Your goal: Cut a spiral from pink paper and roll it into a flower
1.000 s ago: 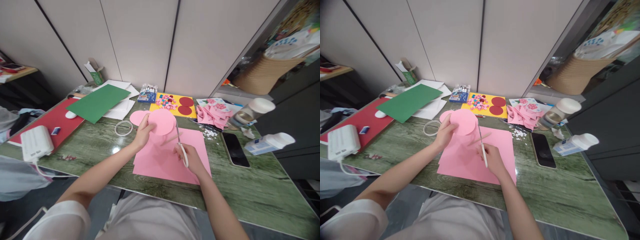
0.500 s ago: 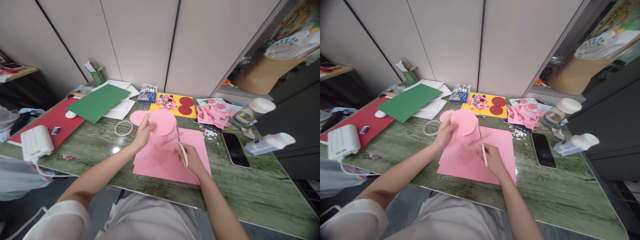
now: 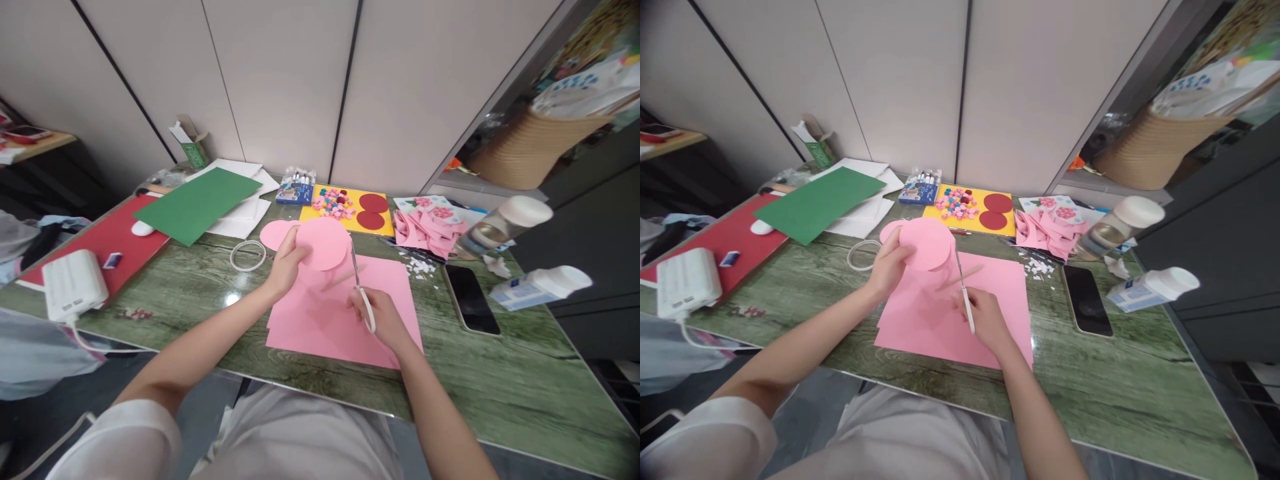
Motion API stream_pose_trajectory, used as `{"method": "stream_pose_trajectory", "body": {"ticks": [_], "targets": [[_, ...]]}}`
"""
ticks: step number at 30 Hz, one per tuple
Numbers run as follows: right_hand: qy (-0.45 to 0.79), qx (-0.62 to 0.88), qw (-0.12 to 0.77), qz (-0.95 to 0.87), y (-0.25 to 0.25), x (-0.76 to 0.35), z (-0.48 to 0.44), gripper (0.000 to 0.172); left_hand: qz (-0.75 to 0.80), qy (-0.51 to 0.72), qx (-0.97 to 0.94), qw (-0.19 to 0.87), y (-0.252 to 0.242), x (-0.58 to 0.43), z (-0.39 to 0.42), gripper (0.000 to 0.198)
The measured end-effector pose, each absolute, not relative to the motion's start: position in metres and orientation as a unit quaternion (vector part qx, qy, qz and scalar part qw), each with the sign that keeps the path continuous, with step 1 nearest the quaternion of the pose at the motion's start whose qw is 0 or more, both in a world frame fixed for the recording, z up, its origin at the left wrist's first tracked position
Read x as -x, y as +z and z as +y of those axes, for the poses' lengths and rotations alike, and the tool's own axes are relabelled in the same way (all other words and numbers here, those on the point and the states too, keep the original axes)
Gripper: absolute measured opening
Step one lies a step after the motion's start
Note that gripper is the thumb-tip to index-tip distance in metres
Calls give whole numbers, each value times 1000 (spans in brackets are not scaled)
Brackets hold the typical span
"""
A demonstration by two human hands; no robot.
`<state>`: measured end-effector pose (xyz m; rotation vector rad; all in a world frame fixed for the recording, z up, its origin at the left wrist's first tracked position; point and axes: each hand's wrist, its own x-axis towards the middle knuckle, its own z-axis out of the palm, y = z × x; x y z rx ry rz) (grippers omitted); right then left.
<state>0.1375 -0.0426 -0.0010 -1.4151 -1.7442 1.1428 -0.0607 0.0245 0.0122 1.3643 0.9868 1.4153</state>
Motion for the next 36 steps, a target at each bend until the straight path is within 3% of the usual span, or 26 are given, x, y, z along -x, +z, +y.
{"method": "stream_pose_trajectory", "body": {"ticks": [7, 36], "targets": [[447, 544, 299, -643, 0, -137, -44, 44, 403, 569, -552, 457, 13, 62, 26, 38], [444, 540, 301, -649, -4, -137, -42, 43, 413, 562, -567, 438, 15, 63, 26, 22]]}}
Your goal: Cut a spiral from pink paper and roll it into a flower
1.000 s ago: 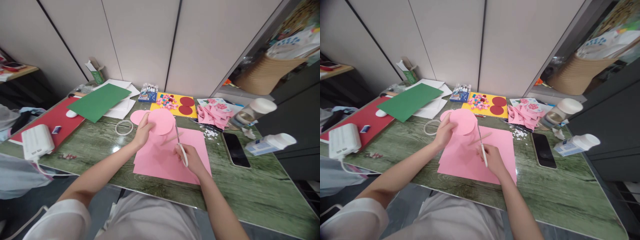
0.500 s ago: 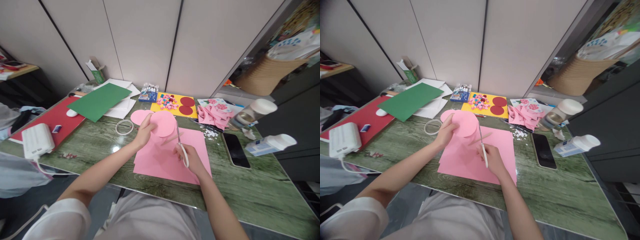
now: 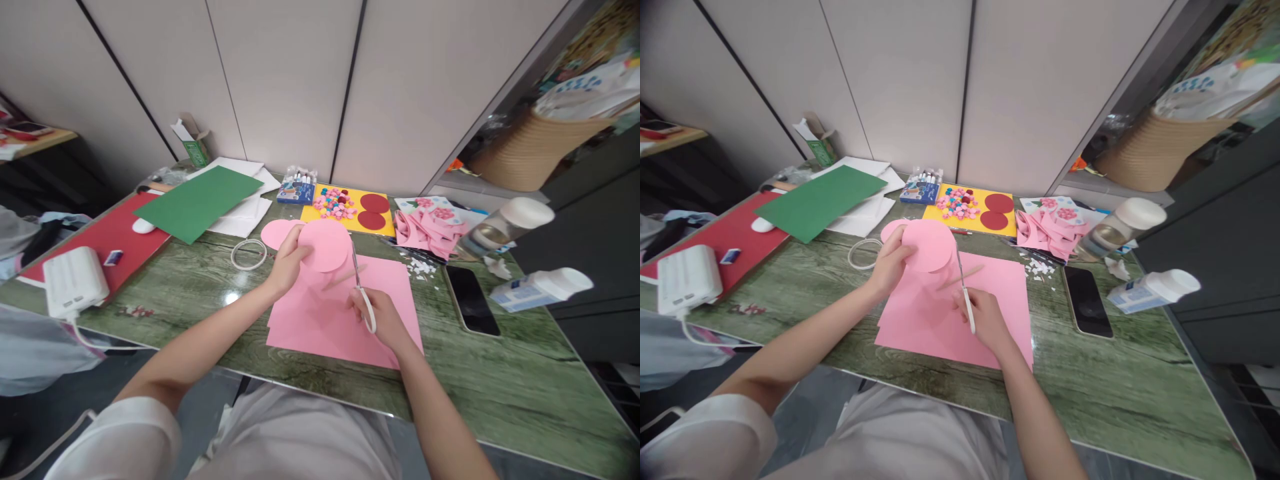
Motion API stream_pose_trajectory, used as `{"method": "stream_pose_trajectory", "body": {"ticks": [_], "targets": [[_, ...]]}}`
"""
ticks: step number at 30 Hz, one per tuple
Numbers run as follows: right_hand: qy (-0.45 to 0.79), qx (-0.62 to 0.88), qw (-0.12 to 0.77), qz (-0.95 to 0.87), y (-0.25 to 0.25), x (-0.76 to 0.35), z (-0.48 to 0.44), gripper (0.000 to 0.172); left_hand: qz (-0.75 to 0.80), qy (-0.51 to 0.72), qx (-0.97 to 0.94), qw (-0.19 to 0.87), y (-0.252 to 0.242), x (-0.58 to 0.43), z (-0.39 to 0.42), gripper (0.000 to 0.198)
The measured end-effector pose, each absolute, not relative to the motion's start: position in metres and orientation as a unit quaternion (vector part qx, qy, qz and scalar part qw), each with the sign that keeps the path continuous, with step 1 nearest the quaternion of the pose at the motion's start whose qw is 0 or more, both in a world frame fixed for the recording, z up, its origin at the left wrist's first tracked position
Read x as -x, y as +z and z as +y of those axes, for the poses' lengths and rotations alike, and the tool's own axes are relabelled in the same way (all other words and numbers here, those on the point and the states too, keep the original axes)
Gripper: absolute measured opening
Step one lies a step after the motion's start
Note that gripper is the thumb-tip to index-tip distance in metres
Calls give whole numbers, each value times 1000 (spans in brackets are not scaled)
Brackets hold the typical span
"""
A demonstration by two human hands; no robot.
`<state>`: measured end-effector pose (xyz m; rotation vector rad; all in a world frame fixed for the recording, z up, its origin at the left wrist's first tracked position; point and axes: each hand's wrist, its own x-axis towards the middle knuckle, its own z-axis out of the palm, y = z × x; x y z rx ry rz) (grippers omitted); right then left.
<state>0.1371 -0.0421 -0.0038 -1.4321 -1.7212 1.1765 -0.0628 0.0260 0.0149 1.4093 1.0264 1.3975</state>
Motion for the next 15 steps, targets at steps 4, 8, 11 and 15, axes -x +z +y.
{"method": "stream_pose_trajectory", "body": {"ticks": [4, 8, 11, 15], "targets": [[440, 538, 303, -652, -2, -137, -43, 44, 416, 559, -574, 430, 15, 62, 26, 18], [439, 542, 302, -650, -1, -137, -43, 45, 425, 548, -599, 400, 17, 59, 22, 30], [441, 544, 307, -644, -2, -137, -43, 46, 425, 541, -611, 392, 18, 58, 20, 36], [452, 538, 313, -639, -3, -137, -43, 47, 415, 536, -616, 400, 18, 58, 20, 33]]}}
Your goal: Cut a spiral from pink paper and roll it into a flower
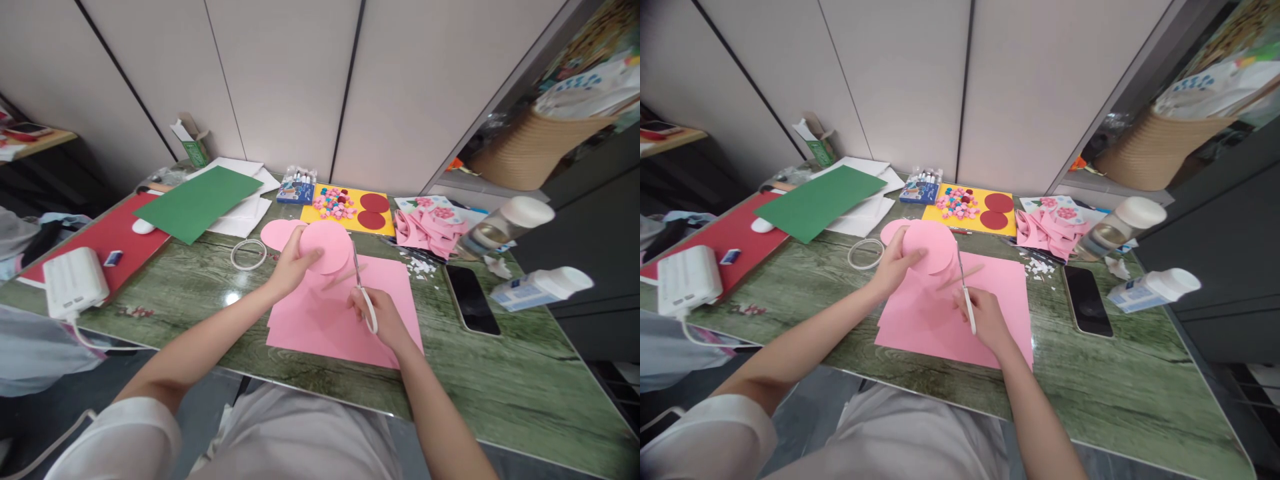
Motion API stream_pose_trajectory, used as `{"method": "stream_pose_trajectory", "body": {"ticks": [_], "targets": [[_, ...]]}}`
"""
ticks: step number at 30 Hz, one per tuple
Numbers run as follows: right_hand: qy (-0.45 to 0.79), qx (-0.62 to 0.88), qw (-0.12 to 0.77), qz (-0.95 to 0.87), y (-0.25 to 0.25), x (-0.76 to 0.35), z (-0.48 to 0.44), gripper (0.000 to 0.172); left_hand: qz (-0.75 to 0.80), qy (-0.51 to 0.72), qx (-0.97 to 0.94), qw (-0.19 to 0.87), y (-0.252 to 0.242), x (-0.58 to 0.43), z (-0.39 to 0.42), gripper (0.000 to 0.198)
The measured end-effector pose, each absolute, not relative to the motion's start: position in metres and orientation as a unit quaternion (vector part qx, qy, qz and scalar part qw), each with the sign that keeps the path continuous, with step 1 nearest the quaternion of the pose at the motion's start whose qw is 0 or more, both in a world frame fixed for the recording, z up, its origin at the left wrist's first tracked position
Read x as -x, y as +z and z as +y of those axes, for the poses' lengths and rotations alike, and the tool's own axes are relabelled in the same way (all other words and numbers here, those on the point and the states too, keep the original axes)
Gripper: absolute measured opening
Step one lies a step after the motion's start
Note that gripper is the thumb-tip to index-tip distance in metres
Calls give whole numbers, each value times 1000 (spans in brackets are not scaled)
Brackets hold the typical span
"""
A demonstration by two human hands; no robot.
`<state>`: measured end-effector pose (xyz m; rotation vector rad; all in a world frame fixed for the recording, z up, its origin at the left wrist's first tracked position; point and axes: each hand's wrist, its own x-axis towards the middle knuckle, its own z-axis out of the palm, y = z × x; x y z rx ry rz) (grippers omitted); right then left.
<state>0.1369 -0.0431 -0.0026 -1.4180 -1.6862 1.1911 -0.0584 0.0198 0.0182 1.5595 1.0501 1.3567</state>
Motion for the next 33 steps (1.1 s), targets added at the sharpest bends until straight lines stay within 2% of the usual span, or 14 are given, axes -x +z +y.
{"method": "stream_pose_trajectory", "body": {"ticks": [15, 17, 22, 28, 33], "targets": [[450, 544, 318, -632, -2, -137, -43, 46, 450, 527, -629, 353, 20, 59, 22, 33], [473, 539, 354, -600, -2, -136, -42, 46, 452, 525, -630, 351, 21, 59, 22, 33], [582, 476, 543, -374, -4, -145, -31, 52, 454, 523, -627, 357, 22, 59, 21, 31], [683, 396, 576, -215, -9, -164, -22, 56, 452, 517, -626, 370, 22, 58, 22, 30], [686, 386, 591, -174, -6, -162, -23, 55, 447, 524, -620, 377, 23, 57, 22, 27]]}}
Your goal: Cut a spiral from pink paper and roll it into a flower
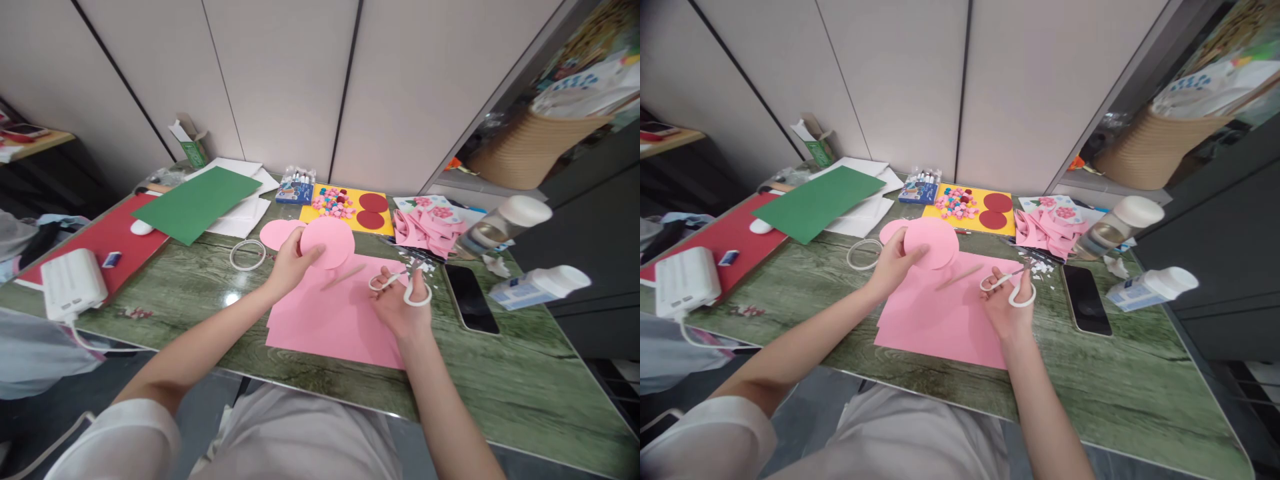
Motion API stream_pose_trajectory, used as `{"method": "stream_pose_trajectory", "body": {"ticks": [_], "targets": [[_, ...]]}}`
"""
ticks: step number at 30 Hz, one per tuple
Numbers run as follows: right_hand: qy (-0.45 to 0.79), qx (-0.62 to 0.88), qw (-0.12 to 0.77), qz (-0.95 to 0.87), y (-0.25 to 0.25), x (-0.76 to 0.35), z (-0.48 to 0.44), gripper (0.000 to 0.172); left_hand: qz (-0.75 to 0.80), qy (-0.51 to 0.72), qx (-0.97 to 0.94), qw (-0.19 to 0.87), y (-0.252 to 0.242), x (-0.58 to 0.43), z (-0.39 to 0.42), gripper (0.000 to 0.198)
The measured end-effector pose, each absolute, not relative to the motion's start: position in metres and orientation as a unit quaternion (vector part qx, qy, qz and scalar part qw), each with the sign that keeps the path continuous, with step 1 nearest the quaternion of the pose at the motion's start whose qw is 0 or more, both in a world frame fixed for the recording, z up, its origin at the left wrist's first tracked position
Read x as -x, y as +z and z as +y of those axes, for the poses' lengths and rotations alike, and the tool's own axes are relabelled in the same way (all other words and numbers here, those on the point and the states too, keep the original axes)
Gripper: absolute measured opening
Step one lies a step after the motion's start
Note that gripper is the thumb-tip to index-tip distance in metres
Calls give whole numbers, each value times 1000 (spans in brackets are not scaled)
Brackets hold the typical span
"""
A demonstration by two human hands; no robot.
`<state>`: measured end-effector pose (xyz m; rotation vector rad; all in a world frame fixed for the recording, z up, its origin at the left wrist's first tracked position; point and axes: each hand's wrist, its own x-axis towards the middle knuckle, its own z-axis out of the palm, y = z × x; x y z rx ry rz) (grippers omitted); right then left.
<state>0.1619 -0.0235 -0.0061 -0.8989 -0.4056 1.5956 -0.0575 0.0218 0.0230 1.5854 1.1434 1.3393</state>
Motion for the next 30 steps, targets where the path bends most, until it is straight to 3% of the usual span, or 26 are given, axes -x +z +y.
{"method": "stream_pose_trajectory", "body": {"ticks": [5, 7, 11, 14, 22, 30], "targets": [[623, 411, 606, -276, 2, -152, -28, 44, 455, 516, -618, 382, 24, 57, 21, 24], [610, 403, 582, -356, 3, -146, -34, 48, 454, 516, -616, 384, 24, 57, 21, 24], [622, 358, 409, -564, -2, -136, -46, 54, 451, 527, -609, 384, 22, 56, 23, 26], [617, 376, 342, -601, -4, -132, -49, 48, 461, 550, -591, 368, 20, 57, 25, 26], [592, 439, 314, -598, -6, -130, -48, 46, 429, 584, -564, 397, 18, 58, 27, 33], [575, 447, 344, -592, -6, -131, -48, 46, 437, 539, -589, 415, 20, 53, 17, 31]]}}
